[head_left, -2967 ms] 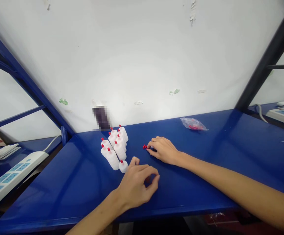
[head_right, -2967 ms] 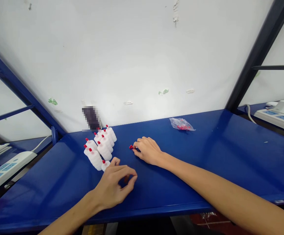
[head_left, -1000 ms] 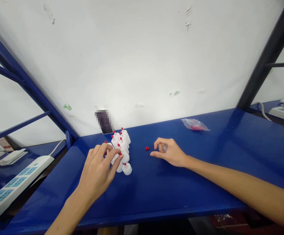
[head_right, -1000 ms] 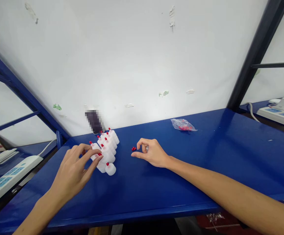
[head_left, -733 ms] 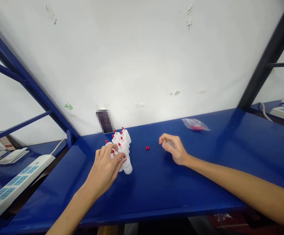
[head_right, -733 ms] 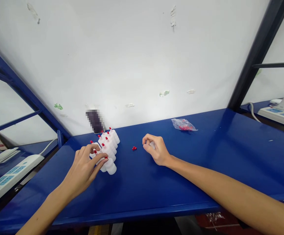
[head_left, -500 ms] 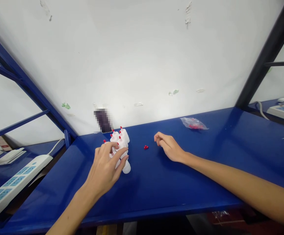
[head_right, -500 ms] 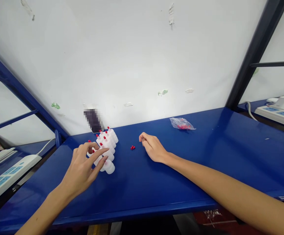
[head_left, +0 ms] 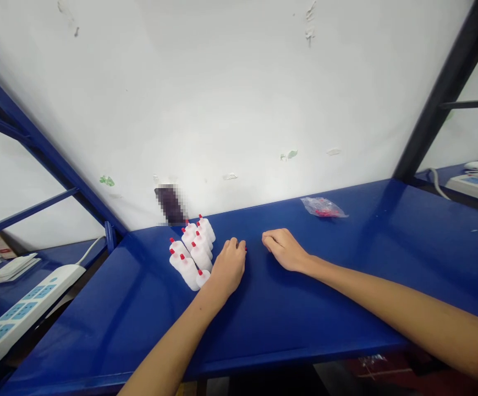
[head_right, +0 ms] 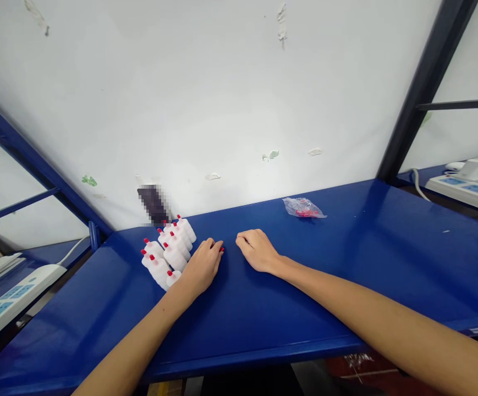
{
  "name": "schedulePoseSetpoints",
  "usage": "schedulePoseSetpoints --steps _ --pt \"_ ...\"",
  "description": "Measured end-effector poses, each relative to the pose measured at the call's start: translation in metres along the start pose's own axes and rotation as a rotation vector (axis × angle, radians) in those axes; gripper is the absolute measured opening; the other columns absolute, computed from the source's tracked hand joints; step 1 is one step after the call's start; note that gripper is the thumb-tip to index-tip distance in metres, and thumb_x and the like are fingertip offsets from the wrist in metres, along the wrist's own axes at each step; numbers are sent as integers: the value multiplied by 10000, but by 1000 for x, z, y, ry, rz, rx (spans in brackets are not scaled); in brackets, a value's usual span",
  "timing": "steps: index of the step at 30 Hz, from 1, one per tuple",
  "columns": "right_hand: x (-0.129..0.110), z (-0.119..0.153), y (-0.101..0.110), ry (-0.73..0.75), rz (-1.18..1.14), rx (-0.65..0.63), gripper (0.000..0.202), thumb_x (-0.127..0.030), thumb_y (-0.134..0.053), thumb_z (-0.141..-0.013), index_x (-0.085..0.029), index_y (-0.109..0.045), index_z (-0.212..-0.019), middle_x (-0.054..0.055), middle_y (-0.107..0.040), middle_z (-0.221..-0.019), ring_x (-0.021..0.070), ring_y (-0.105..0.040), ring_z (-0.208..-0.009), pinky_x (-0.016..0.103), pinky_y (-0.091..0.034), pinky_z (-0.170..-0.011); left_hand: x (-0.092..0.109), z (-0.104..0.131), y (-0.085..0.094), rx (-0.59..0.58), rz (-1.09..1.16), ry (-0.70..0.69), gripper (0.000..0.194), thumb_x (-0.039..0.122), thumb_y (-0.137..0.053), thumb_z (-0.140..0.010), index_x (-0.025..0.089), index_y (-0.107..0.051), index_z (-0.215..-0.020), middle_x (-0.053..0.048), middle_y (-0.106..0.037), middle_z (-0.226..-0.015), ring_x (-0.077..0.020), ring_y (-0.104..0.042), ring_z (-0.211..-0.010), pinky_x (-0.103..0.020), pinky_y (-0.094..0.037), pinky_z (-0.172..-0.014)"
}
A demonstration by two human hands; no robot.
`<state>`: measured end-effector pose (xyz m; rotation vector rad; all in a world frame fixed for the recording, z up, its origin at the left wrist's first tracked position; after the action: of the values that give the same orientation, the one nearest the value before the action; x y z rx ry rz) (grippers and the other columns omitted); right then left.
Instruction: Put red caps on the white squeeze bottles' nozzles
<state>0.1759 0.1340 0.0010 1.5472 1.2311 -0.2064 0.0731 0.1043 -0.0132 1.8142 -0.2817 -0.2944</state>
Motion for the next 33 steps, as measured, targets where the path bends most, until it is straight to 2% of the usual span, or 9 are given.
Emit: schedulePoseSetpoints --steps 6,9,11,14,17,19,21,26,33 --pt "2 1 11 -50 -99 77 299 -238 -337 -854 -200 -423 -570 -1 -501 -598 143 -467 -576 270 -330 -581 3 0 -7 2 39 -32 297 98 -351 -975 130 -639 -1042 -104 -592 -947 -219 -583 -860 -353 -513 -805" --pt "4 1 8 -63 -117 44 337 -247 -328 -858 -194 -474 -560 10 -527 -584 150 -489 -571 275 -336 -581 5 0 -6 22 180 -37 272 122 -381 -981 141 -647 -1031 -89 -602 -937 -210 -596 -864 -347 -511 -822" --pt "4 1 6 -50 -113 0 359 -243 -319 -862 -199 -428 -523 4 -493 -531 146 -463 -544 280 -319 -576 7 1 -2 54 326 -45 231 139 -420 -977 152 -649 -1011 -75 -614 -928 -198 -609 -857 -340 -512 -824" --pt "-4 2 2 32 -41 -85 275 -225 -350 -850 -201 -377 -578 -21 -435 -532 136 -395 -531 285 -282 -575 11 4 9 147 519 -73 177 158 -468 -971 171 -642 -1001 -51 -635 -919 -173 -621 -826 -312 -518 -789" --pt "-11 6 -5 109 -7 -204 42 -173 -410 -795 -213 -424 -792 -56 -417 -599 135 -360 -551 278 -265 -585 11 10 25 296 634 -91 138 164 -501 -968 188 -633 -1001 -32 -650 -921 -154 -625 -813 -286 -515 -762" --pt "-14 8 -10 119 -89 -262 135 -153 -402 -789 -229 -387 -899 -66 -410 -637 137 -349 -564 272 -267 -587 10 15 34 391 654 -104 120 163 -521 -963 196 -626 -1010 -26 -650 -921 -150 -625 -818 -278 -515 -754" --pt "-16 10 -14 123 -192 -291 143 -152 -375 -811 -238 -340 -921 -67 -391 -655 140 -340 -575 270 -270 -584 12 19 40 434 647 -139 116 165 -525 -964 199 -617 -1026 -30 -646 -929 -152 -624 -834 -278 -519 -763" --pt "-21 11 -15 163 -213 -277 152 -140 -341 -840 -243 -287 -939 -68 -393 -669 142 -341 -572 274 -277 -586 21 20 37 378 582 -226 157 163 -470 -989 187 -590 -1087 -61 -621 -991 -171 -607 -891 -315 -519 -820" --pt "-25 11 -11 180 98 -256 133 -142 -340 -869 -237 -306 -956 -48 -451 -695 164 -387 -580 286 -316 -617 29 22 33 320 464 -264 163 168 -429 -1002 166 -567 -1090 -80 -603 -1008 -180 -607 -899 -327 -528 -835"
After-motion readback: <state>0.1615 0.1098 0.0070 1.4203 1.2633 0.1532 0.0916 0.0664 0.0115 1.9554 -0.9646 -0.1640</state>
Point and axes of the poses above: each hand's wrist, its own z-axis away from the middle knuckle, its own y-axis out of the back of the hand, x = y × z, the point moved 10 cm from there along -z, towards the middle knuckle
